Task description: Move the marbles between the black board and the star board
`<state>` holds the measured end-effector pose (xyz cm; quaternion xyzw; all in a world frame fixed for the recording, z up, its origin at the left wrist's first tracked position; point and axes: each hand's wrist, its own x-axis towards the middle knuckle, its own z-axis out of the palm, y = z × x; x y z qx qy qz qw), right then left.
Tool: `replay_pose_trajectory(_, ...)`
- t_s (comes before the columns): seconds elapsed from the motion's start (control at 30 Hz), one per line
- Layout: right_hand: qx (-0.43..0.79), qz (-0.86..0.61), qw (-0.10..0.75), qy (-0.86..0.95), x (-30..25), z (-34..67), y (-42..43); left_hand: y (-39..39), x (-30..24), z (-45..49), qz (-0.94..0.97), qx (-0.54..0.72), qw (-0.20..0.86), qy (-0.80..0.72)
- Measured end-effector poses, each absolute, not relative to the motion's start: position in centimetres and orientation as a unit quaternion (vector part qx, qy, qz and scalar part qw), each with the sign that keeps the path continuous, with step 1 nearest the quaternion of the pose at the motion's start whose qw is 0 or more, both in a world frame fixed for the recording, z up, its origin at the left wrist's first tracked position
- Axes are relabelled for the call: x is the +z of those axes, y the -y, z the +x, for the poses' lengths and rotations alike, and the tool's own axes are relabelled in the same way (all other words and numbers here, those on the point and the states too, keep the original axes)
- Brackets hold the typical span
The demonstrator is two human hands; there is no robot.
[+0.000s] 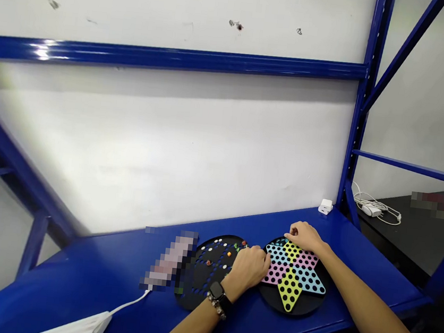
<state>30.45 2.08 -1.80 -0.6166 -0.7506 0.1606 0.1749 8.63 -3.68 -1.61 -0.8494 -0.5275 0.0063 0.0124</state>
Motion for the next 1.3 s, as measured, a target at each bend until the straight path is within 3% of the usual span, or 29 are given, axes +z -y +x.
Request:
replay_pose_trajectory(0.63,0.166,-0.612,0.179,0.752,-2.2,30.6,-2.4,3.5,-1.7,8.6,-0.838,-0.027,0.013,0.545)
replay_pose_trajectory(1.3,0.175,-0.605,0.175,0.757,-2.1,30.7,-2.3,0.6,1.7,1.9,-0.765,-0.029,-0.089,0.638)
